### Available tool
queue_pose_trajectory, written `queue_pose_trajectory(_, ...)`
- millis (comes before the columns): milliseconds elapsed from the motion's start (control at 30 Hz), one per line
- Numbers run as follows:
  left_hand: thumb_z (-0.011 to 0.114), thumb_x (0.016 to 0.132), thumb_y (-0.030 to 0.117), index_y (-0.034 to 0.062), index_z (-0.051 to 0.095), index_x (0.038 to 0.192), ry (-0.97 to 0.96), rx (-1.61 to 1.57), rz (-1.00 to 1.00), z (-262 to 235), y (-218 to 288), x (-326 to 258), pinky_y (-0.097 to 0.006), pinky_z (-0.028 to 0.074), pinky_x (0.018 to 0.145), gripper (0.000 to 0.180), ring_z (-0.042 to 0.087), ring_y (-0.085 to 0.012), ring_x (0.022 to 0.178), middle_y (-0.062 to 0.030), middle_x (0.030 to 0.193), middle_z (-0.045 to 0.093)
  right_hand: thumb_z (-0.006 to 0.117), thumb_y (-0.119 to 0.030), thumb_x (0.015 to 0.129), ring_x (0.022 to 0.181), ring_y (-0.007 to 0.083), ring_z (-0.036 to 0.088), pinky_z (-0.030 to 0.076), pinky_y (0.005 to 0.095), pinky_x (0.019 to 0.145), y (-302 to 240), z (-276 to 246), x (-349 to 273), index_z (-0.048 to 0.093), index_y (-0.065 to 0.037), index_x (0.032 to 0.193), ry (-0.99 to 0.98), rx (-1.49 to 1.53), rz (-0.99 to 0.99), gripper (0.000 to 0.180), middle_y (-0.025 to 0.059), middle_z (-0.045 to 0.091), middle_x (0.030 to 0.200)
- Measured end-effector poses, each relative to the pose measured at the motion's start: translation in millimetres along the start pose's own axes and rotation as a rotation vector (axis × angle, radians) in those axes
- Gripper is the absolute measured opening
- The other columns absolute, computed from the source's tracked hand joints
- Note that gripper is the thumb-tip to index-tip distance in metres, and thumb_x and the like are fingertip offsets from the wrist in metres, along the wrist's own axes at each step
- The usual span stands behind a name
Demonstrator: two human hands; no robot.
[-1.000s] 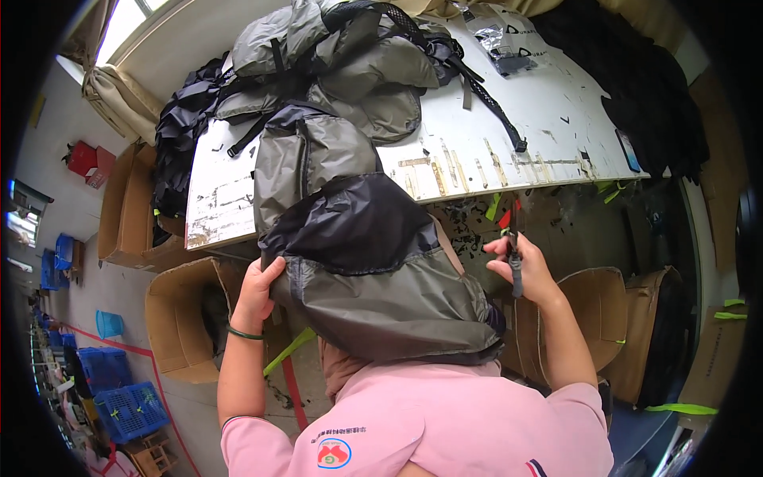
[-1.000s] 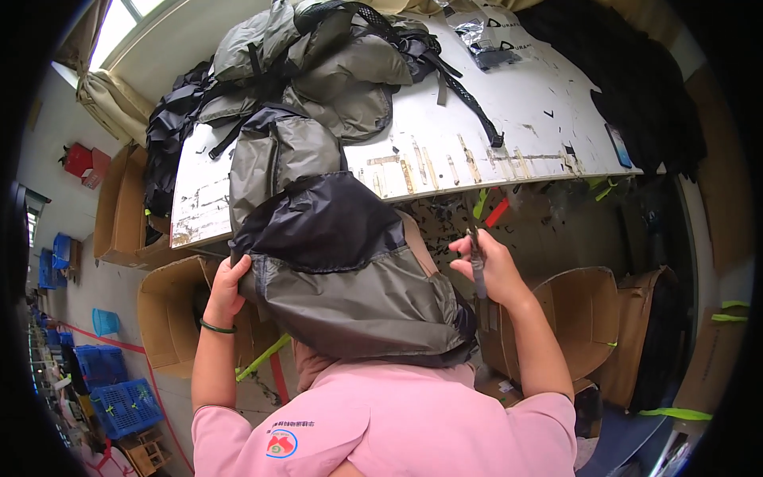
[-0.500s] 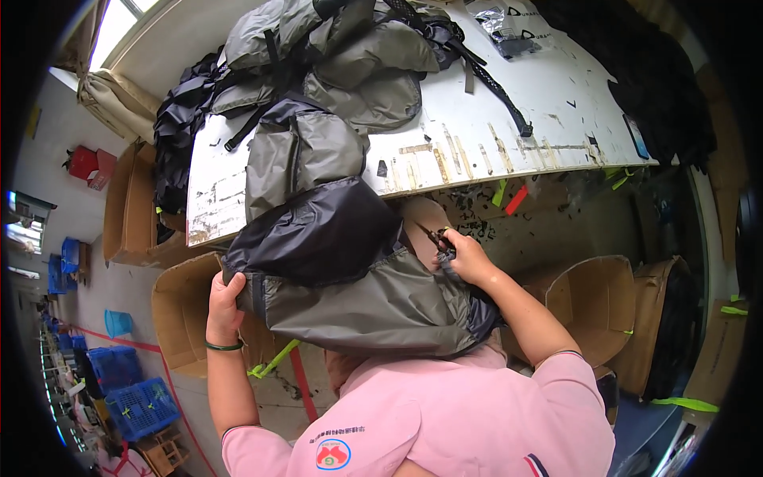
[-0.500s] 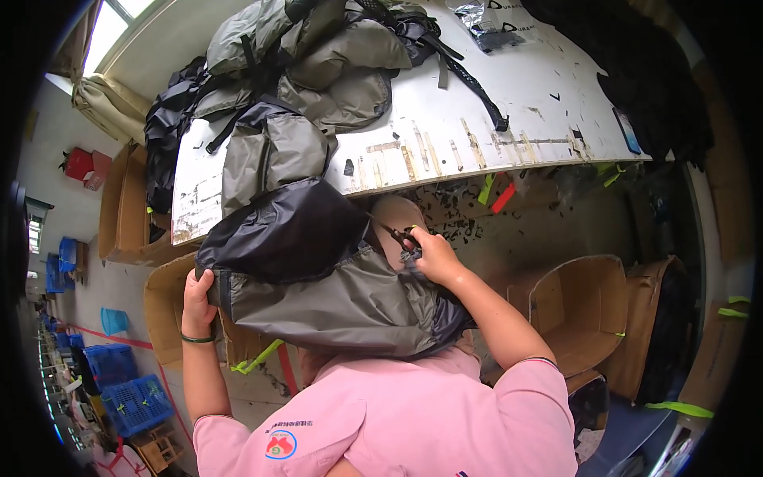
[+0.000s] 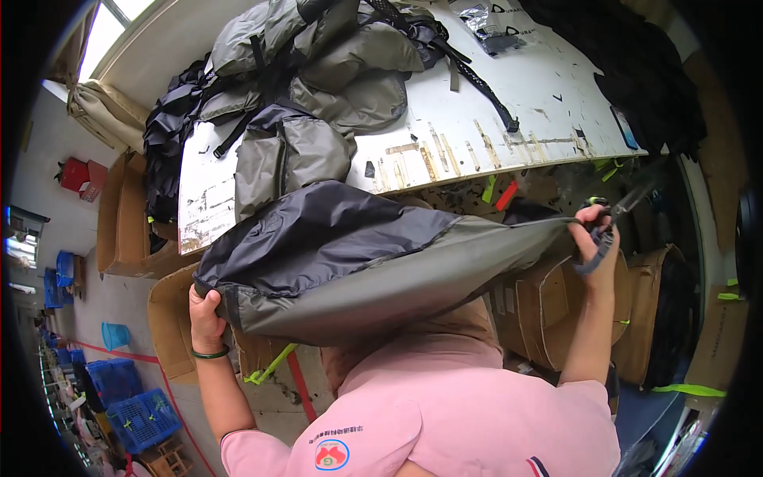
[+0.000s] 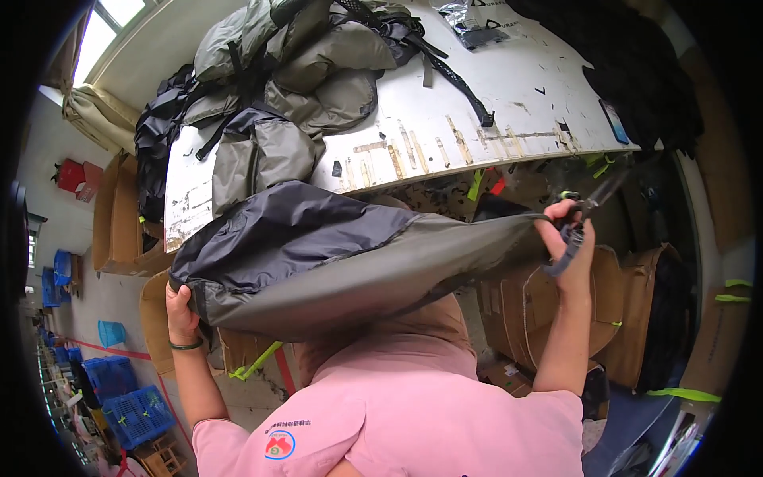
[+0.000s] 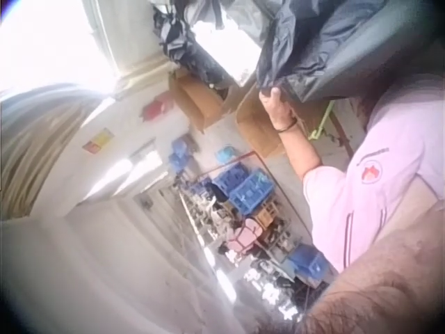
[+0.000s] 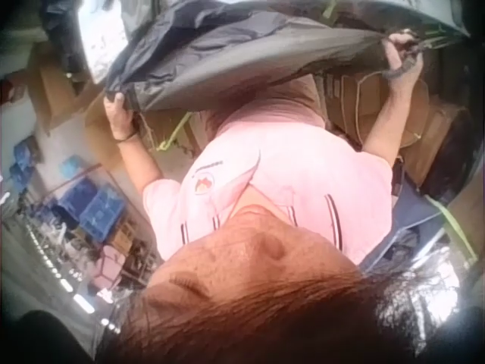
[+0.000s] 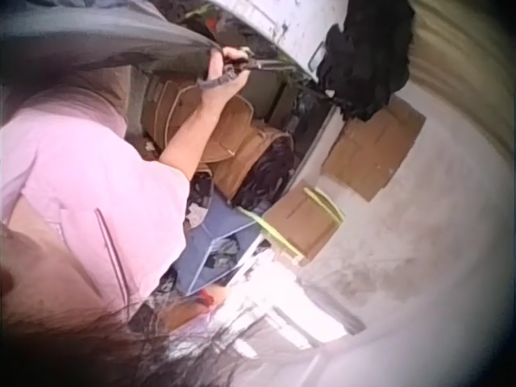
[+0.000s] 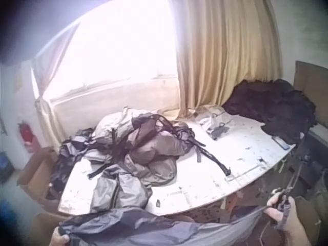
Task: Trimming excess threads from green fabric bag components using scissors.
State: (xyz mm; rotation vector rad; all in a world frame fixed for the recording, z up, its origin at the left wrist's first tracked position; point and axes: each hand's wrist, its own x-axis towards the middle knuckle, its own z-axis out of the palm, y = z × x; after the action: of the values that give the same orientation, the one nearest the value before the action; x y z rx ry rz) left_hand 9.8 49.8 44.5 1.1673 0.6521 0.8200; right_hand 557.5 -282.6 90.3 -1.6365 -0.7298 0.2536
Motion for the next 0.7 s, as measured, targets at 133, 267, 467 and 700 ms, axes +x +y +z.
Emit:
queue_pose_trajectory(133, 0.080, 0.081, 0.020, -0.0008, 0.066, 0.114, -0.032, 0.042, -0.136, 12.1, -17.1, 7.6, -0.031, 0.053, 0.086, 0.041, 0.067, -0.0161, 0.095, -0.0062, 0.107, 0.071, 0.070, 0.007, 0.076, 0.081, 0.0090, 0.051, 0.043, 0.0245, 0.074, -4.9, -61.7, -26.3, 0.051, -0.007, 0.092, -0.148, -0.089, 0.062, 0.029, 0.0001, 0.053, 0.087)
queue_pose_trajectory(267, 0.076, 0.081, 0.011, 0.0001, 0.071, 0.101, -0.092, 0.358, -0.368, 10.2, -43.9, 13.4, -0.024, 0.050, 0.077, 0.023, 0.061, -0.0071, 0.081, 0.0030, 0.094, 0.070, 0.081, -0.002, 0.074, 0.070, 0.0051, 0.053, 0.045, 0.0237, 0.062, 55.0, -75.3, -67.8, 0.058, -0.007, 0.086, -0.549, -0.312, 0.520, 0.027, -0.0030, 0.057, 0.078)
queue_pose_trajectory(467, 0.075, 0.082, 0.010, 0.0005, 0.064, 0.113, -0.016, 0.610, -0.342, 16.6, -49.9, 8.4, -0.027, 0.048, 0.081, 0.034, 0.058, -0.0106, 0.093, -0.0012, 0.109, 0.063, 0.078, -0.002, 0.080, 0.073, 0.0049, 0.056, 0.048, 0.0223, 0.067, 67.8, -42.4, -67.2, 0.060, -0.004, 0.088, -0.330, -0.199, 0.473, 0.020, 0.0035, 0.069, 0.091)
queue_pose_trajectory(700, 0.071, 0.081, 0.001, 0.0028, 0.065, 0.099, -0.111, 1.124, 0.362, 95.2, -22.0, 19.0, -0.034, 0.047, 0.086, 0.019, 0.059, -0.0268, 0.097, -0.0108, 0.099, 0.062, 0.076, -0.004, 0.078, 0.077, 0.0200, 0.063, 0.048, 0.0316, 0.070, 72.4, 71.0, -17.5, 0.058, -0.002, 0.094, -0.597, -0.175, 0.072, 0.024, 0.0091, 0.066, 0.087)
